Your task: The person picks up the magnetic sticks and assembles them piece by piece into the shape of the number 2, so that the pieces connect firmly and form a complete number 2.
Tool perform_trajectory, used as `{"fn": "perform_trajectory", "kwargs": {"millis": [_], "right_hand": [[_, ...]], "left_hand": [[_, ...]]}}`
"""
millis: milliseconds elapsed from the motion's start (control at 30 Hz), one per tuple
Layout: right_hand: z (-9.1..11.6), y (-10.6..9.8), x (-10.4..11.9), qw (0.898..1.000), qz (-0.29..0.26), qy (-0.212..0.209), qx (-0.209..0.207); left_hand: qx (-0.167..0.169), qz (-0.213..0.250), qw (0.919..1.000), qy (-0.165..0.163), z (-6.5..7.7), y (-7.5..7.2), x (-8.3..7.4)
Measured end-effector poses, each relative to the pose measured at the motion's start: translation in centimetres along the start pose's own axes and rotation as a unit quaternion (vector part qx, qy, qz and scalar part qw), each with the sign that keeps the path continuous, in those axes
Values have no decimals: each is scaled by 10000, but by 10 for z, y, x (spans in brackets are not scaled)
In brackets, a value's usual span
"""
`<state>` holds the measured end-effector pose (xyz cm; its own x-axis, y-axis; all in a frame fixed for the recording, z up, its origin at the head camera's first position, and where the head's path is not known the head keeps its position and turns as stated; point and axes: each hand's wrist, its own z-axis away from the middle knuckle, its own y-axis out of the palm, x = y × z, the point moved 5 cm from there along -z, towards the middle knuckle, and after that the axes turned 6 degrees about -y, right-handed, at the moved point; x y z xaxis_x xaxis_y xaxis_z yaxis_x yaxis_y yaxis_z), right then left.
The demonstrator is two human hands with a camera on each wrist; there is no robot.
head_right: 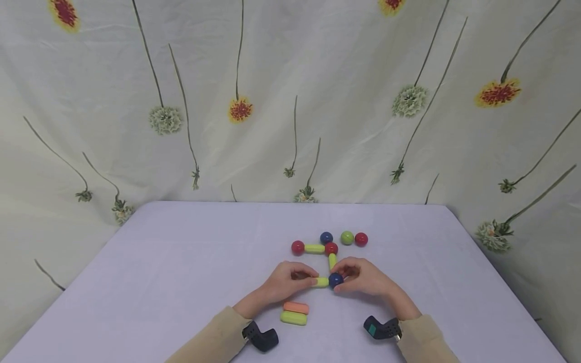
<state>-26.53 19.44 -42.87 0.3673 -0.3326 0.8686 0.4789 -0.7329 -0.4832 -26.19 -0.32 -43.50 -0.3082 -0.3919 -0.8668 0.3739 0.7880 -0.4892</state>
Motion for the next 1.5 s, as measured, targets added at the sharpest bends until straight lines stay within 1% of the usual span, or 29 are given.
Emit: {"fn": "perform_trajectory", "kwargs": {"millis": [200,300,567,733,900,1067,1167,1333,1433,1500], "right_hand": [[0,-1,-1,10000,51,16,-55],[1,-2,0,9999,81,37,-88],[1,-4,-3,9999,104,62,-45],[0,-5,-6,9999,104,111,-34],[0,-5,-8,9999,66,96,-21],[0,-4,-9,10000,14,48,-12],[-1,-4,-10,10000,-39,8,-32],[-1,-4,-11,9999,-75,-11,-69],[-1,-5,-11,10000,-60,1,-71],[-1,-5,-12,10000,-66,17,-72]], "left_hand": [[-67,2,9999,-96,-1,-1,2],[-135,11,9999,-82,-2,-4,3],[-437,119,9989,153,-3,-19,-1],[-651,173,9974,264,-8,-28,-2],[-879,83,9956,326,-20,-36,-3],[-1045,97,9939,341,-35,-44,-10],[-1072,-1,9941,157,-45,-45,-14],[-1136,-461,9924,-144,-60,-44,-18],[-1114,-622,9916,-230,-68,-42,-22],[-1059,-696,9913,-349,-73,-40,-23]]}}
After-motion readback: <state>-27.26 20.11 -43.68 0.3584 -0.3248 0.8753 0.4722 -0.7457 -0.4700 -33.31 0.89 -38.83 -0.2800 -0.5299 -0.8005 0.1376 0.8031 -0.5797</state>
